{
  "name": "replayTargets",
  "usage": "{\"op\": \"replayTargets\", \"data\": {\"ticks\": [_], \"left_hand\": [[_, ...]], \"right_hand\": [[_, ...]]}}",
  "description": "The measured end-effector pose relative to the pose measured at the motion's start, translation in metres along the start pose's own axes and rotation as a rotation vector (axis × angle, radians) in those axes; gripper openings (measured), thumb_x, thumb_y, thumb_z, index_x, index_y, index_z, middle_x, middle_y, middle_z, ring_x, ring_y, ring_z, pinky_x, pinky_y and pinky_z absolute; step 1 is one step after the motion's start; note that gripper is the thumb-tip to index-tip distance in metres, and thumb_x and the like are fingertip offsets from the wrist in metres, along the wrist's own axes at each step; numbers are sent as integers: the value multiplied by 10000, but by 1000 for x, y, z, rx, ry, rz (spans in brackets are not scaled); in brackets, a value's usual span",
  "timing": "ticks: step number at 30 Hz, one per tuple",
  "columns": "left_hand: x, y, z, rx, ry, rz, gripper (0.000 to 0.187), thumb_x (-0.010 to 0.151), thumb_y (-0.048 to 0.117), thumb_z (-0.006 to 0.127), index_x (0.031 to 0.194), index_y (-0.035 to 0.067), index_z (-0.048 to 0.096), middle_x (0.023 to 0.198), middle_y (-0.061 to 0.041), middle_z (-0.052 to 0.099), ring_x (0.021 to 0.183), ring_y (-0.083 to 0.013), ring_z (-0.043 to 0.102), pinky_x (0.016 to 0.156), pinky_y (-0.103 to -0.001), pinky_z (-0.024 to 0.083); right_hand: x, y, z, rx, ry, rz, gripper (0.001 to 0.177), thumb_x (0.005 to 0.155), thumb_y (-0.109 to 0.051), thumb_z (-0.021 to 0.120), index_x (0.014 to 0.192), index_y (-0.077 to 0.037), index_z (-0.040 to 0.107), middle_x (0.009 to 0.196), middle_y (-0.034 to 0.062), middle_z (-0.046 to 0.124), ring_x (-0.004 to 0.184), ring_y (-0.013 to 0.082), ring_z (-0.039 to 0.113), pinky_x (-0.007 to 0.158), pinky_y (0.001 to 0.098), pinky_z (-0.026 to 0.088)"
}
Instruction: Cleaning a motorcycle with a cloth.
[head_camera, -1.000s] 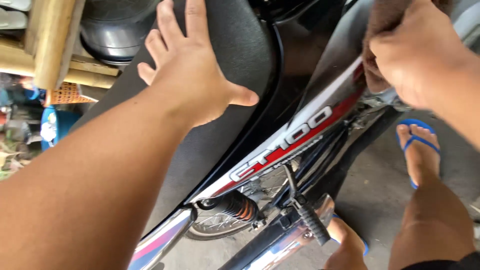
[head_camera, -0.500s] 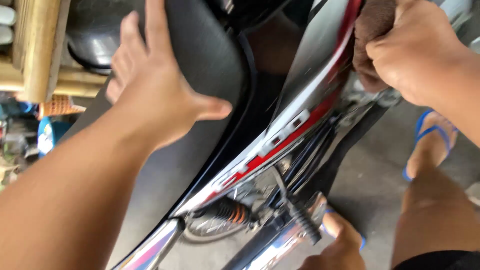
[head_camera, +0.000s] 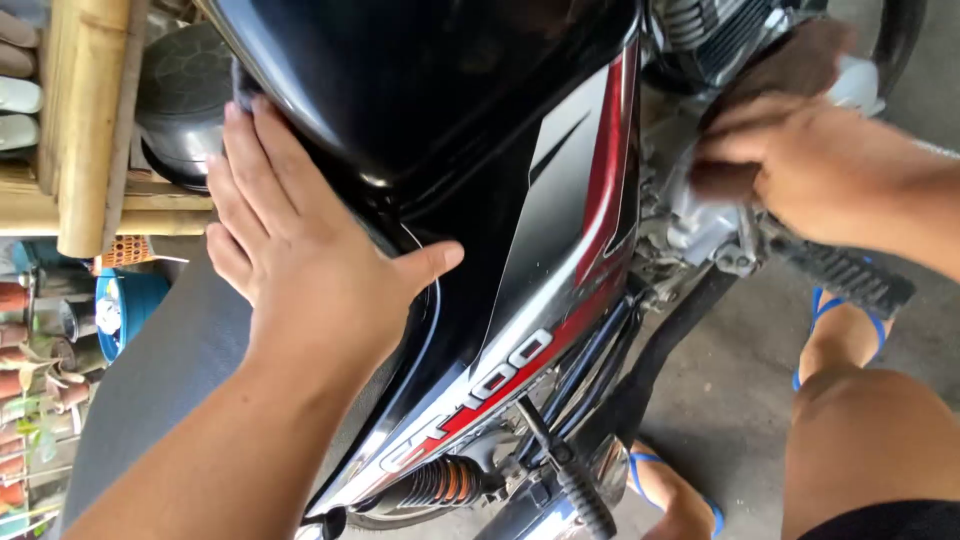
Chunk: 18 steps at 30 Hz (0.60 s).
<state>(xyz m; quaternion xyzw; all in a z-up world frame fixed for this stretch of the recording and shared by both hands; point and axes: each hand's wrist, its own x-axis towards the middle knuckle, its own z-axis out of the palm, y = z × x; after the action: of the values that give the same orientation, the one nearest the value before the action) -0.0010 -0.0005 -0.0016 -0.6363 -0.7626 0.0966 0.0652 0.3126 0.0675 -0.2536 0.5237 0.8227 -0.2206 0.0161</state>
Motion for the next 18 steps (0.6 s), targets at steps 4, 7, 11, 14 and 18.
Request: {"op": "replayTargets", "data": {"ticks": [4, 7, 11, 14, 18], "left_hand": [[-4, -3, 8, 41, 27, 18, 1542, 601, 670, 917, 1550, -61, -54, 1653, -254, -15, 1520, -484, 14, 1161, -675, 120], [-7, -2, 8, 32, 47, 35, 1533, 574, 680, 887, 1545, -75, -28, 1647, -251, -2, 1512, -482, 23, 1152, -679, 126], [1, 6, 7, 20, 6, -29, 1519, 527, 689, 830, 1546, -69, -4, 1658, -222, -10, 1521, -466, -3, 1126, -686, 119], [6, 8, 7, 37, -112, -105, 1511, 542, 704, 796, 1562, -41, -33, 1677, -211, -48, 1531, -465, -58, 1099, -701, 98], [5, 1, 27, 22, -109, -125, 1525, 504, 724, 771, 1562, -11, -45, 1676, -194, -63, 1525, -452, -78, 1095, -714, 99]], "right_hand": [[5, -1, -12, -175, 229, -109, 424, 859, -70, 637, 1258, -189, 717, 1361, 56, 662, 1296, 237, 626, 1010, 367, 545], [-21, -40, -12, -88, -13, 103, 413, 887, -74, 601, 1277, -161, 707, 1370, 70, 652, 1236, 231, 652, 997, 366, 562], [-33, -39, -29, 316, -182, 95, 295, 911, -229, 610, 1172, -173, 737, 1286, -10, 691, 1112, 194, 722, 993, 352, 572], [-38, -18, -89, 308, -250, 76, 317, 944, -435, 700, 1167, -219, 758, 1232, -27, 756, 1085, 245, 712, 903, 374, 570], [-41, -20, -182, 321, -152, 108, 277, 944, -384, 673, 1098, -165, 744, 1041, 45, 795, 966, 217, 761, 835, 347, 592]]}}
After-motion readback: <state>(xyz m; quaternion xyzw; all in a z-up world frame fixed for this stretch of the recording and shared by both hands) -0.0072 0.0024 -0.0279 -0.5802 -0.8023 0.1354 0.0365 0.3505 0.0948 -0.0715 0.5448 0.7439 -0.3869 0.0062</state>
